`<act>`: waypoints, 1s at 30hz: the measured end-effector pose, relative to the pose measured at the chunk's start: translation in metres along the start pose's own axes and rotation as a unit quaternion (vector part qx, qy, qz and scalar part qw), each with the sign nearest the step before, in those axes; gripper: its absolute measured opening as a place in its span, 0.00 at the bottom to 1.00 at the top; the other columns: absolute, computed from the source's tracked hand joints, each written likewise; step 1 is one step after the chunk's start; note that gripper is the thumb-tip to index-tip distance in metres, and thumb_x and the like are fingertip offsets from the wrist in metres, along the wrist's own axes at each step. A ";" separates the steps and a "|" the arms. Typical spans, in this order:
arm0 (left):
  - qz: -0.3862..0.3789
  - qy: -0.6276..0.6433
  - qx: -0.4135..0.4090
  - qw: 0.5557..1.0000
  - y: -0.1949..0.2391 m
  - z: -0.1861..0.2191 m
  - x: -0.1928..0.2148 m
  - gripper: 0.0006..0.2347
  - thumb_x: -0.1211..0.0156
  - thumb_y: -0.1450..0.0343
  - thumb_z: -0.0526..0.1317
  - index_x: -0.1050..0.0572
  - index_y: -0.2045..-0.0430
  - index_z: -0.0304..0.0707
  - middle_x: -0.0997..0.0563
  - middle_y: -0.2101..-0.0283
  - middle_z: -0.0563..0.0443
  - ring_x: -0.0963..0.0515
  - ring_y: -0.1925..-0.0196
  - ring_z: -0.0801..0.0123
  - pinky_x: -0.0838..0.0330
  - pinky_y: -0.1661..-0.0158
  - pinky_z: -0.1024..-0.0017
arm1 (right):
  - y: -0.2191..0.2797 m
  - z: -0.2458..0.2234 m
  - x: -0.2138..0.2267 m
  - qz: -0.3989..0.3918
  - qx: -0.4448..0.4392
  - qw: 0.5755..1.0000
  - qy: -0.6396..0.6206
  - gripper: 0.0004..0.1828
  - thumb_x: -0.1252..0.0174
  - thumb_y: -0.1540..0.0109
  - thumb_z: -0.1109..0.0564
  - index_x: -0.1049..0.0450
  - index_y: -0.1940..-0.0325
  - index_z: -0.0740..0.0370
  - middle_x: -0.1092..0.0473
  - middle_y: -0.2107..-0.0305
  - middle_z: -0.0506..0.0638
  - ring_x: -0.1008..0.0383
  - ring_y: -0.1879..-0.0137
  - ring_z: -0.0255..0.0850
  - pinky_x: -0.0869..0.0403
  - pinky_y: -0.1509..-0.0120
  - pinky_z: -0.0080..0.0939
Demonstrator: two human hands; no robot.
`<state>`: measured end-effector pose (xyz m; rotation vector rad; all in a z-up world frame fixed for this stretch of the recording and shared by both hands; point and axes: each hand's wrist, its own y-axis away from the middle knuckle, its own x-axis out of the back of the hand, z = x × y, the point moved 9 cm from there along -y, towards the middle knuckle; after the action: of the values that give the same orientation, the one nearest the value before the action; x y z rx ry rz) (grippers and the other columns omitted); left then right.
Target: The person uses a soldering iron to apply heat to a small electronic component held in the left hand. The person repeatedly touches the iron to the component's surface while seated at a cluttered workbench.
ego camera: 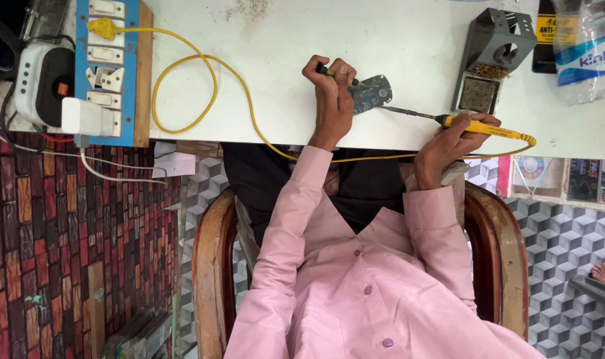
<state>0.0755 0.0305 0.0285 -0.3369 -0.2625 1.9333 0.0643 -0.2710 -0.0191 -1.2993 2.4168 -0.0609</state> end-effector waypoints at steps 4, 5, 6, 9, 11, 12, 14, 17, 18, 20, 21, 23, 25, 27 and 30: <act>0.002 -0.007 0.003 1.000 0.001 -0.001 0.000 0.06 0.66 0.17 0.35 0.54 0.53 0.41 0.39 0.72 0.53 0.37 0.67 0.70 0.35 0.56 0.70 | 0.003 -0.012 0.001 -0.004 0.031 0.998 0.061 0.06 0.51 0.26 0.62 0.42 0.53 0.60 0.44 0.67 0.46 0.43 0.65 0.30 0.38 0.64 0.28; 0.005 -0.005 0.002 1.000 0.000 -0.001 0.001 0.06 0.66 0.17 0.36 0.54 0.53 0.41 0.39 0.72 0.53 0.37 0.68 0.71 0.35 0.56 0.70 | 0.003 -0.011 0.001 0.002 0.014 0.998 0.061 0.05 0.52 0.27 0.61 0.42 0.54 0.59 0.42 0.68 0.46 0.43 0.67 0.29 0.39 0.69 0.28; 0.008 -0.004 0.002 1.000 0.001 -0.001 0.001 0.06 0.65 0.16 0.38 0.54 0.53 0.41 0.38 0.72 0.53 0.37 0.68 0.71 0.35 0.56 0.70 | 0.003 -0.010 0.002 0.008 -0.004 0.998 0.059 0.05 0.52 0.29 0.60 0.43 0.55 0.58 0.41 0.70 0.45 0.42 0.70 0.29 0.40 0.73 0.28; 0.025 0.045 0.002 0.999 0.001 0.000 0.004 0.09 0.63 0.16 0.42 0.53 0.51 0.43 0.35 0.71 0.52 0.37 0.66 0.70 0.36 0.54 0.69 | 0.003 -0.014 -0.005 -0.003 -0.008 0.999 0.037 0.06 0.51 0.27 0.59 0.42 0.53 0.58 0.40 0.69 0.46 0.42 0.71 0.29 0.40 0.74 0.30; 0.051 0.080 0.011 0.995 0.000 0.002 0.009 0.10 0.62 0.16 0.44 0.51 0.48 0.44 0.34 0.72 0.53 0.38 0.67 0.71 0.37 0.57 0.72 | 0.002 -0.016 -0.010 -0.007 -0.010 0.999 0.041 0.07 0.50 0.25 0.57 0.42 0.54 0.59 0.40 0.71 0.46 0.43 0.72 0.29 0.40 0.73 0.29; 0.063 0.097 0.017 0.993 0.002 0.003 0.013 0.10 0.61 0.16 0.46 0.51 0.47 0.45 0.34 0.72 0.53 0.38 0.68 0.72 0.37 0.58 0.73 | 0.003 -0.017 -0.011 -0.008 -0.011 0.999 0.044 0.08 0.50 0.25 0.57 0.42 0.54 0.59 0.40 0.72 0.46 0.44 0.73 0.29 0.41 0.73 0.29; 0.099 0.139 0.054 0.984 0.009 0.003 0.022 0.12 0.59 0.17 0.46 0.51 0.47 0.45 0.34 0.73 0.53 0.38 0.70 0.74 0.41 0.64 0.76 | 0.003 -0.018 -0.011 0.000 -0.023 0.999 0.044 0.09 0.49 0.25 0.56 0.41 0.54 0.59 0.40 0.72 0.46 0.44 0.74 0.29 0.40 0.74 0.29; 0.101 0.167 0.090 0.977 0.012 0.004 0.026 0.14 0.57 0.18 0.48 0.51 0.47 0.45 0.32 0.73 0.53 0.39 0.72 0.75 0.43 0.68 0.79 | 0.002 -0.021 -0.017 -0.013 -0.032 0.999 0.029 0.08 0.49 0.26 0.57 0.42 0.54 0.60 0.38 0.71 0.46 0.44 0.76 0.30 0.40 0.75 0.29; 0.098 0.170 0.100 0.976 0.014 0.004 0.026 0.14 0.57 0.18 0.48 0.51 0.47 0.45 0.32 0.73 0.53 0.39 0.73 0.76 0.43 0.69 0.79 | 0.003 -0.022 -0.020 -0.025 -0.037 0.999 0.023 0.08 0.49 0.27 0.58 0.42 0.54 0.60 0.37 0.71 0.46 0.43 0.77 0.30 0.39 0.75 0.29; 0.085 0.183 0.117 0.972 0.012 -0.002 0.020 0.16 0.55 0.20 0.49 0.52 0.46 0.46 0.31 0.73 0.53 0.38 0.74 0.75 0.42 0.71 0.78 | 0.004 -0.024 -0.022 -0.028 -0.044 0.999 0.012 0.10 0.49 0.26 0.57 0.43 0.55 0.59 0.39 0.73 0.46 0.44 0.79 0.30 0.39 0.77 0.30; 0.080 0.189 0.125 0.971 0.013 -0.005 0.017 0.17 0.54 0.21 0.49 0.52 0.46 0.47 0.30 0.74 0.53 0.37 0.75 0.74 0.42 0.71 0.78 | 0.005 -0.024 -0.023 -0.031 -0.050 0.998 0.006 0.11 0.49 0.26 0.56 0.44 0.56 0.59 0.40 0.75 0.47 0.44 0.80 0.30 0.39 0.77 0.30; 0.068 0.183 0.128 0.972 0.013 -0.010 0.010 0.17 0.54 0.20 0.49 0.52 0.47 0.47 0.30 0.72 0.53 0.37 0.74 0.75 0.41 0.68 0.77 | 0.003 -0.025 -0.027 -0.030 -0.047 0.998 0.007 0.11 0.48 0.25 0.56 0.43 0.56 0.59 0.40 0.74 0.47 0.44 0.80 0.31 0.38 0.77 0.31; 0.057 0.186 0.125 0.973 0.022 -0.013 0.001 0.16 0.54 0.19 0.49 0.52 0.48 0.48 0.30 0.71 0.53 0.38 0.72 0.75 0.40 0.66 0.77 | 0.004 -0.027 -0.025 -0.035 -0.041 0.998 0.016 0.11 0.48 0.25 0.56 0.43 0.55 0.59 0.39 0.73 0.47 0.43 0.79 0.31 0.38 0.76 0.32; 0.046 0.197 0.108 0.973 0.035 -0.010 -0.005 0.15 0.54 0.18 0.48 0.51 0.49 0.47 0.30 0.71 0.53 0.39 0.72 0.76 0.40 0.65 0.77 | 0.004 -0.027 -0.026 -0.050 -0.031 0.998 0.024 0.11 0.48 0.23 0.56 0.42 0.54 0.60 0.39 0.70 0.48 0.42 0.77 0.33 0.36 0.74 0.33; 0.004 0.239 0.127 0.963 0.065 -0.003 -0.019 0.14 0.55 0.18 0.46 0.53 0.49 0.48 0.30 0.67 0.53 0.38 0.69 0.77 0.41 0.64 0.77 | 0.006 -0.024 -0.026 -0.061 -0.026 0.997 0.028 0.11 0.47 0.23 0.55 0.43 0.53 0.60 0.39 0.72 0.48 0.39 0.77 0.34 0.35 0.74 0.33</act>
<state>0.0266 -0.0110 0.0056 -0.6159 0.3016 1.8029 0.0635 -0.2499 0.0097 -1.4862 2.3976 -0.0700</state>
